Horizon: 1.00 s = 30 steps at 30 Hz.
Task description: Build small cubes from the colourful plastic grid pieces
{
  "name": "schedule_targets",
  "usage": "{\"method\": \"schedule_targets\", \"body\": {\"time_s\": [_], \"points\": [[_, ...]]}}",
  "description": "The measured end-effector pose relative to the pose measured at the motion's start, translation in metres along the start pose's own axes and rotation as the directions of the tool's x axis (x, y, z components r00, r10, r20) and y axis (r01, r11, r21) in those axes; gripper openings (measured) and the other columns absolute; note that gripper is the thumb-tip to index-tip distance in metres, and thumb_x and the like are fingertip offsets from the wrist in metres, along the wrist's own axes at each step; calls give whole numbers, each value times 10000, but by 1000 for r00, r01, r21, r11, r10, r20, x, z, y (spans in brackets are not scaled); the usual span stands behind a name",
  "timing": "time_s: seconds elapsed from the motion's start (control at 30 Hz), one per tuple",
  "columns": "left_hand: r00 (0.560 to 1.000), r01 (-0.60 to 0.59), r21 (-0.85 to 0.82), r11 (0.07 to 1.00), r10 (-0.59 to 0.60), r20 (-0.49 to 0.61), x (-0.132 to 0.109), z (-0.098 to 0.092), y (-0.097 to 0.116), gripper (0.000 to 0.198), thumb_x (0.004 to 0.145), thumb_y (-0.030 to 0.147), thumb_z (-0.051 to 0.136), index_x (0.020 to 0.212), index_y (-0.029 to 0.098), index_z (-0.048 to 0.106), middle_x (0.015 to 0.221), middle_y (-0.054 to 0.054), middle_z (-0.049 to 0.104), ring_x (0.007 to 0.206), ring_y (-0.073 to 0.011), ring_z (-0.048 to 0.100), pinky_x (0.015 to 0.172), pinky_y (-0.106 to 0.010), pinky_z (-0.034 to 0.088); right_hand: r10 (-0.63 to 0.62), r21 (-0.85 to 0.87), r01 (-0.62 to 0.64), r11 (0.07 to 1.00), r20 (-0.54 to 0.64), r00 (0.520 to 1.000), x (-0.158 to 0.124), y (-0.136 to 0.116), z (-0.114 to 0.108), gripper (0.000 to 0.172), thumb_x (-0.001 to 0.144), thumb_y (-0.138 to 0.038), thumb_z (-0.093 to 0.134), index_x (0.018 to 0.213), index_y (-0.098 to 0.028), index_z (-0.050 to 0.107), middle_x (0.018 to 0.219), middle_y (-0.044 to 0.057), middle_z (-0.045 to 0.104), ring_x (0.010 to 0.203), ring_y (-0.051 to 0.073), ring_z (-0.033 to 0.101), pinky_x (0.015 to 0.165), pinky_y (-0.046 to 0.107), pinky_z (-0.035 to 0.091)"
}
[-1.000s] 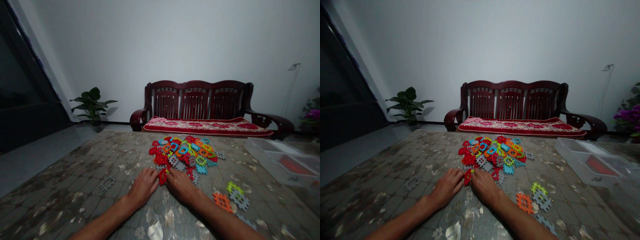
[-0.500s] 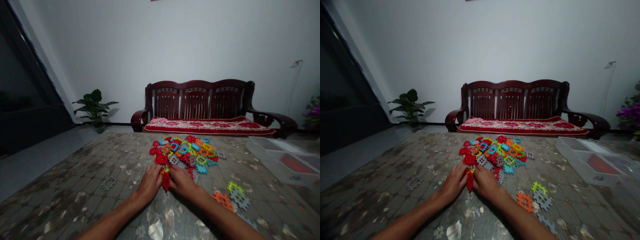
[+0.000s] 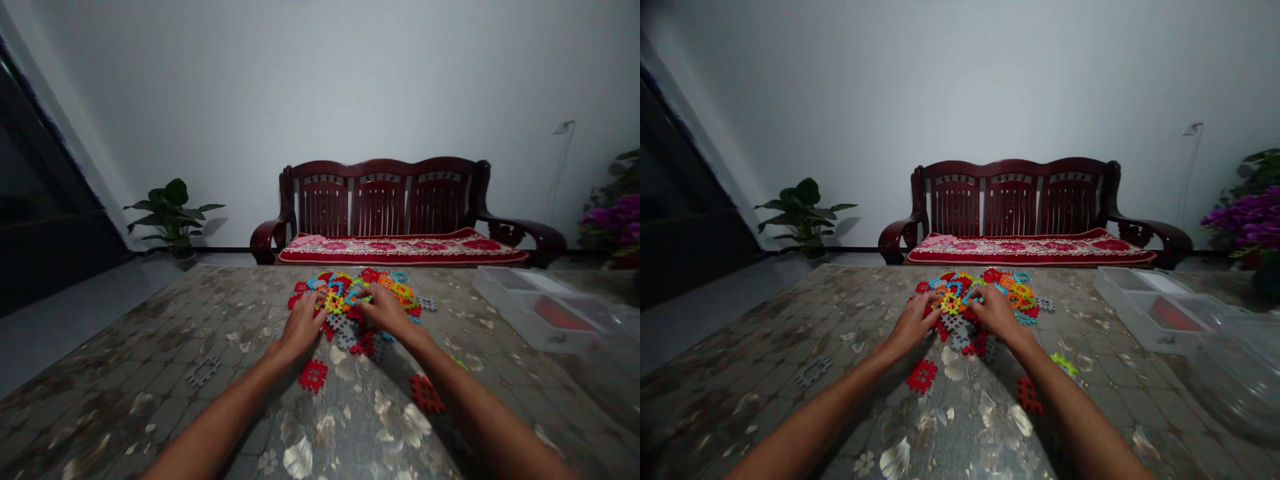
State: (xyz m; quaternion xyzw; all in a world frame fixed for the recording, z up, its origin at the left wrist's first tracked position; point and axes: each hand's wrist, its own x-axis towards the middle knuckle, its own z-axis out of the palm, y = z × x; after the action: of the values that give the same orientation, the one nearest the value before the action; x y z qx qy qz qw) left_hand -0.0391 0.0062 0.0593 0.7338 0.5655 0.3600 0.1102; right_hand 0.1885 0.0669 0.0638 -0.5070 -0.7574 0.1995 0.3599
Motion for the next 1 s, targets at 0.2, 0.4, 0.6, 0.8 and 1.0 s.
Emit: {"method": "schedule_targets", "body": {"time_s": [0.2, 0.4, 0.6, 0.8, 1.0], "points": [[895, 94, 92, 991, -124, 429, -73, -16, -22, 556, 780, 381, 756, 1315, 243, 687, 1370, -102, 655, 1305, -322, 556, 1132, -467, 442, 49, 60, -66, 996, 258, 965, -60, 70, -71, 477, 749, -434, 785, 1184, -237, 785, 1259, 112, 734, 1173, 318, 660, 1074, 483, 484], [856, 84, 116, 990, -131, 500, -99, -18, -21, 522, 846, 305, 663, 1367, 286, 642, 1489, -90, 568, 1406, -315, 473, 1209, -476, 355, 166, -190, -63, 980, 590, 790, -125, 94, -100, 1234, 535, -709, 914, 1603, -282, 468, 1739, 159, 269, 1583, 475, 208, 1278, 633, 170], [892, -1, 74, 997, -33, 450, -84, 9, 8, 309, 869, 305, 637, 1171, 245, 662, 1225, -82, 650, 1183, -274, 559, 1050, -424, 459, 183, -320, -85, 944, 290, 939, -137, 99, -54, 709, 922, -646, 613, 1509, -248, 595, 1637, 168, 461, 1509, 399, 385, 1253, 603, 245], [899, -22, 38, 999, 3, 437, -58, 57, 43, 479, 835, 317, 691, 1291, 194, 612, 1254, -110, 640, 1194, -288, 556, 1063, -433, 446, 174, -22, -173, 985, 187, 967, -102, 114, -55, 604, 944, -560, 583, 1453, -238, 629, 1528, 141, 580, 1426, 340, 499, 1226, 548, 351], [901, -109, 26, 994, 88, 425, -32, 98, 70, 607, 834, 345, 739, 1404, 221, 570, 1328, -115, 602, 1253, -296, 527, 1097, -437, 433, 239, -202, -164, 966, 438, 867, -102, 133, -107, 1033, 594, -509, 890, 1522, -192, 568, 1650, 186, 418, 1518, 445, 344, 1264, 585, 237]]}}
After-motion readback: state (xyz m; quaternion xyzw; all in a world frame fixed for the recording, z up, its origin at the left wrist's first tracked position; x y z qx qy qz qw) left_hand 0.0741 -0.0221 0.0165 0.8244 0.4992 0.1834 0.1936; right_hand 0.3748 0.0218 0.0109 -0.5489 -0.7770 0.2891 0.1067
